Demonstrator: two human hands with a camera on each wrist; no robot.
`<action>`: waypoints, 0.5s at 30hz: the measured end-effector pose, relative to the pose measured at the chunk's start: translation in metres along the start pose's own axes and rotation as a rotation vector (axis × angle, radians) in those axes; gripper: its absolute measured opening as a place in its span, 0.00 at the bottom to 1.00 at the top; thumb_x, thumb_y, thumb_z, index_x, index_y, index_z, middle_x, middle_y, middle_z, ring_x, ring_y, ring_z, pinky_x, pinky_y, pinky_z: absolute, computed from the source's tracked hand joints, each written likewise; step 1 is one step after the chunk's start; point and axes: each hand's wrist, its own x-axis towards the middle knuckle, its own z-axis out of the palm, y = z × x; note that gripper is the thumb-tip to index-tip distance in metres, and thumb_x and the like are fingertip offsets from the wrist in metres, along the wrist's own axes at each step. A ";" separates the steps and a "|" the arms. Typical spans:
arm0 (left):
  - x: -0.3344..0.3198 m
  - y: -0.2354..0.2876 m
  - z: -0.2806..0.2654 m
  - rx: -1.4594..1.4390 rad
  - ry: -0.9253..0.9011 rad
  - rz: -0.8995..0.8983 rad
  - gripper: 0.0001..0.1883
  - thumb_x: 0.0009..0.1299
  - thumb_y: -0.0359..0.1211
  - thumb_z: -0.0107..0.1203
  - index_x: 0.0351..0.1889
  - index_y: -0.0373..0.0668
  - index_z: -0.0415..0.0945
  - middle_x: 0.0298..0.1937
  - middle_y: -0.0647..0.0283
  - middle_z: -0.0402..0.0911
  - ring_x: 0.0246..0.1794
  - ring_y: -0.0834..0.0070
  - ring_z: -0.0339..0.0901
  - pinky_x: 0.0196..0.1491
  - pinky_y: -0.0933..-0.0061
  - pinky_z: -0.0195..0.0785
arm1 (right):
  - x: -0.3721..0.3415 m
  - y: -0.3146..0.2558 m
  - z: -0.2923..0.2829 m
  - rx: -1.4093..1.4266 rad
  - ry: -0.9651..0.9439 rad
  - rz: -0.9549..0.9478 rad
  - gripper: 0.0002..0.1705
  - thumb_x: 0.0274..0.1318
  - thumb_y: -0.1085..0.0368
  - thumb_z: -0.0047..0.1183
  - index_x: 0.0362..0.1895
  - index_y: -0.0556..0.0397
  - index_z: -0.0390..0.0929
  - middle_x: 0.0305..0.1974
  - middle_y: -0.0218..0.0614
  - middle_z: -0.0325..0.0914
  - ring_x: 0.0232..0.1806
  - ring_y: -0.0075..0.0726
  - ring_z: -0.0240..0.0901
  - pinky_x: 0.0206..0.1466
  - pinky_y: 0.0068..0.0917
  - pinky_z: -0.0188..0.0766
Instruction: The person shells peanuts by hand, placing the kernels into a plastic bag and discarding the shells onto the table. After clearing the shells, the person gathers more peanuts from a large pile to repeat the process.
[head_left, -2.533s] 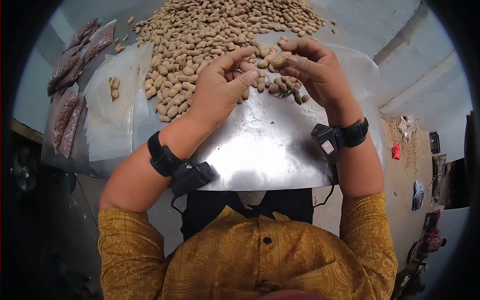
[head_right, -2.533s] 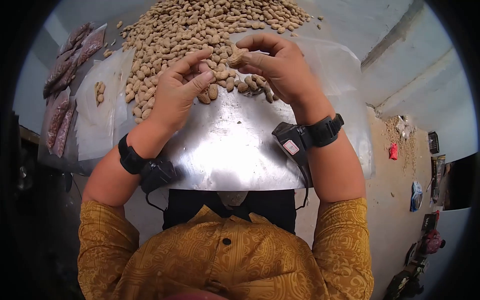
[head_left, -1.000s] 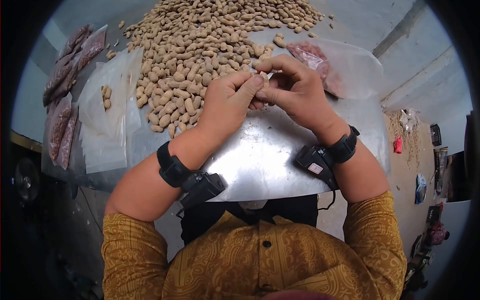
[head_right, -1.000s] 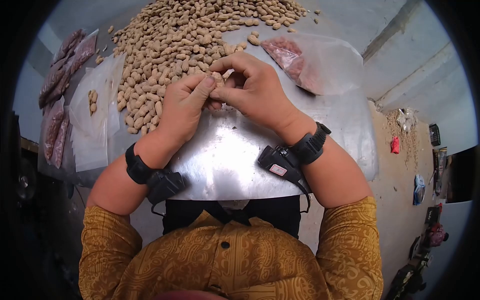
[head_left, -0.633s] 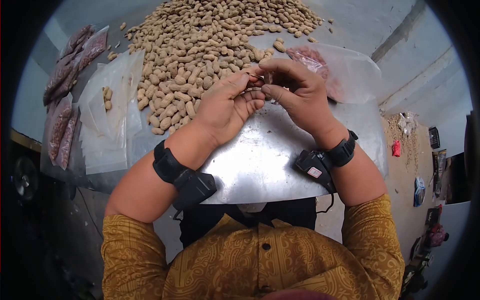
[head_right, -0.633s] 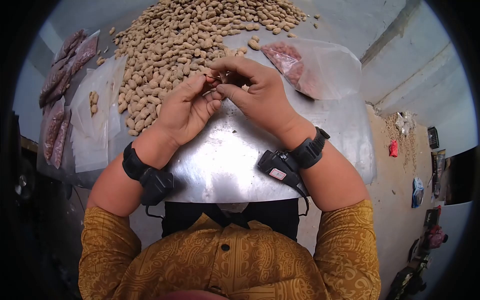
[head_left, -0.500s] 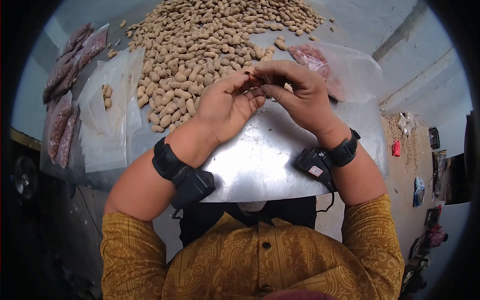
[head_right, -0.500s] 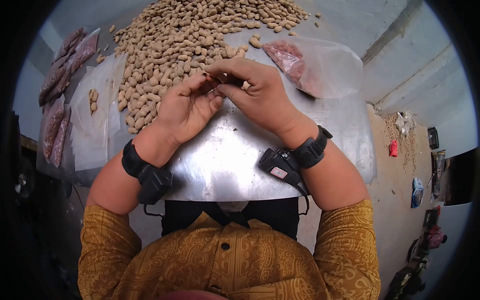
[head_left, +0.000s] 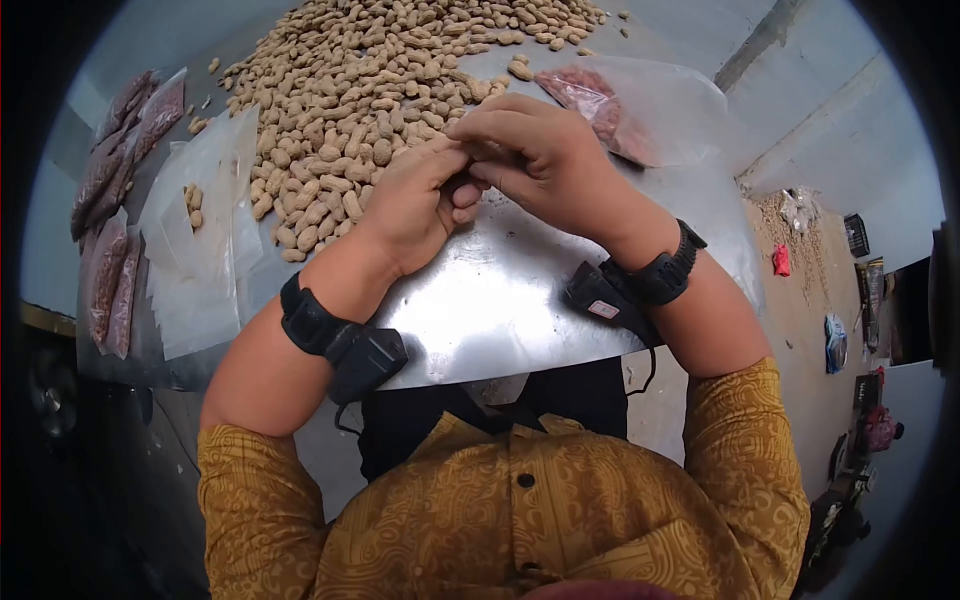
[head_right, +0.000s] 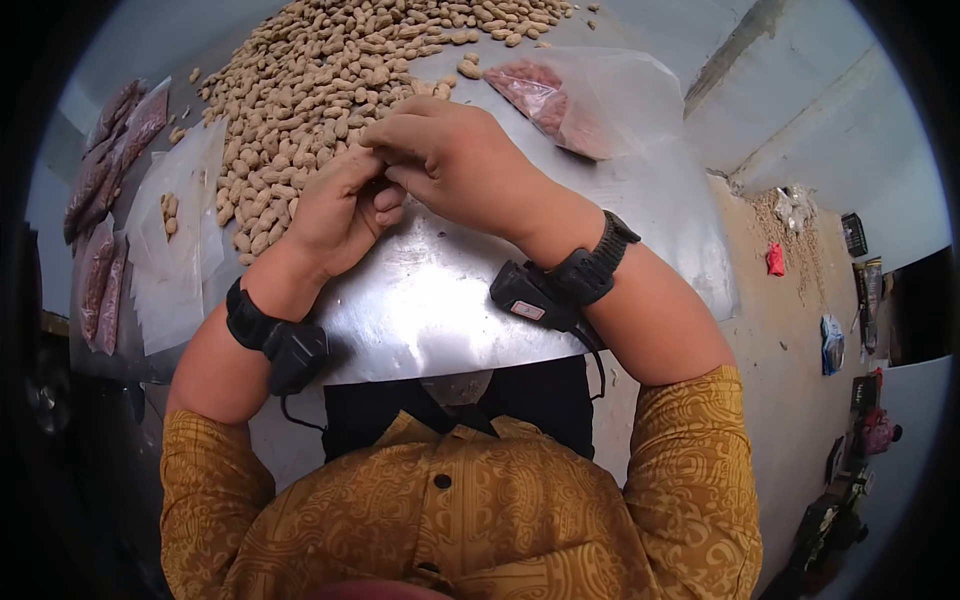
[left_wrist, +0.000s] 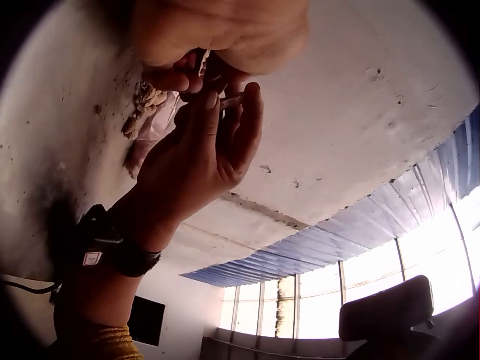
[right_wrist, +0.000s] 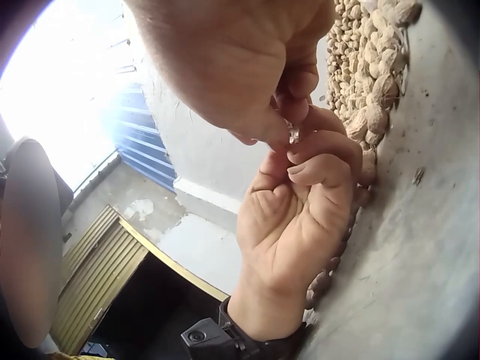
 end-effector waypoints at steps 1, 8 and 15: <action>-0.003 0.003 -0.004 0.034 -0.073 -0.023 0.10 0.72 0.34 0.38 0.40 0.39 0.68 0.25 0.68 0.66 0.20 0.84 0.59 0.23 0.82 0.53 | -0.001 0.000 -0.003 -0.039 0.019 -0.051 0.18 0.41 0.79 0.56 0.42 0.56 0.75 0.32 0.35 0.73 0.31 0.26 0.72 0.33 0.18 0.68; -0.013 0.003 0.003 0.167 -0.161 0.023 0.22 0.72 0.39 0.42 0.56 0.33 0.64 0.18 0.75 0.55 0.16 0.88 0.49 0.19 0.86 0.45 | -0.043 -0.016 -0.094 -0.055 0.343 0.141 0.17 0.47 0.78 0.52 0.44 0.54 0.76 0.32 0.32 0.78 0.32 0.22 0.75 0.34 0.18 0.71; -0.003 0.003 -0.006 0.119 0.036 0.111 0.18 0.71 0.33 0.43 0.55 0.32 0.65 0.18 0.74 0.54 0.18 0.87 0.52 0.20 0.86 0.48 | -0.160 0.056 -0.267 -0.462 0.628 0.759 0.21 0.48 0.76 0.48 0.50 0.52 0.74 0.37 0.37 0.77 0.29 0.22 0.73 0.31 0.17 0.70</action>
